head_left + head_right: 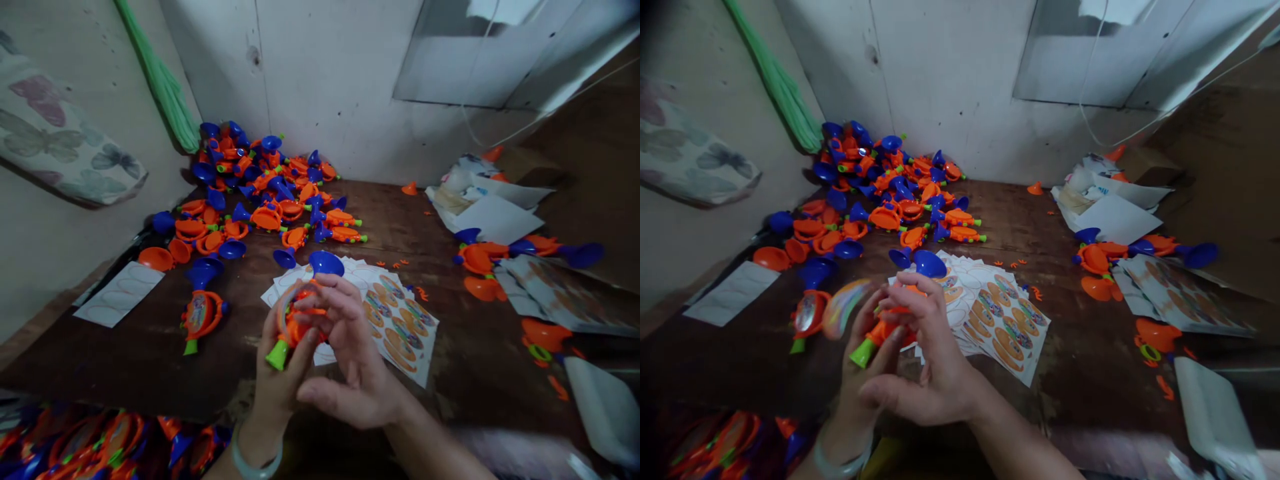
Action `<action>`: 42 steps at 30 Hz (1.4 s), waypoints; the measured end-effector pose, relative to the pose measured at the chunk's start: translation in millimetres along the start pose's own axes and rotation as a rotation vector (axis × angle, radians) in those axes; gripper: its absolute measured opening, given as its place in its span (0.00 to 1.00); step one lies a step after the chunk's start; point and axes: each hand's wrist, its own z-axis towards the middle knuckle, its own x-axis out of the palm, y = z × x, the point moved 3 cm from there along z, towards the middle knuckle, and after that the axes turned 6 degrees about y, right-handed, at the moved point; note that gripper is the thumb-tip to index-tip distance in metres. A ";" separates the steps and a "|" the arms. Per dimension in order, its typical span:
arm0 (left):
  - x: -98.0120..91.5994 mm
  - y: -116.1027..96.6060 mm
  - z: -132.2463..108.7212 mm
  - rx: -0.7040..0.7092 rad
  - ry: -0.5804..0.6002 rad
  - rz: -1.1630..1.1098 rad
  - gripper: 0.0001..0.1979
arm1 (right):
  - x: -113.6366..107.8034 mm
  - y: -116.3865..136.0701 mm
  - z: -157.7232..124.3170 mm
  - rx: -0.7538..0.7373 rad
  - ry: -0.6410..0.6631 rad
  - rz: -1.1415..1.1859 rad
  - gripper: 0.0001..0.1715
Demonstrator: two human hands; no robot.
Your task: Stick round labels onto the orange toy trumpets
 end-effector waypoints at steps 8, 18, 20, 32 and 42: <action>7.6 -16.8 4.9 0.011 0.129 -0.243 0.33 | -12.3 -3.9 11.7 0.187 -0.253 0.261 0.13; 3.3 -18.4 6.5 0.019 0.138 -0.266 0.34 | -1.1 4.3 7.6 0.108 -0.234 0.041 0.19; 3.1 -18.4 6.2 0.031 0.145 -0.251 0.34 | -1.7 4.4 8.8 0.116 -0.244 0.043 0.19; 4.4 -19.5 5.6 0.040 0.092 -0.206 0.32 | 3.2 -2.0 2.1 0.083 -0.248 -0.050 0.21; 7.1 -18.9 7.9 0.033 0.032 -0.213 0.27 | 4.1 -4.0 0.9 0.073 -0.250 -0.127 0.18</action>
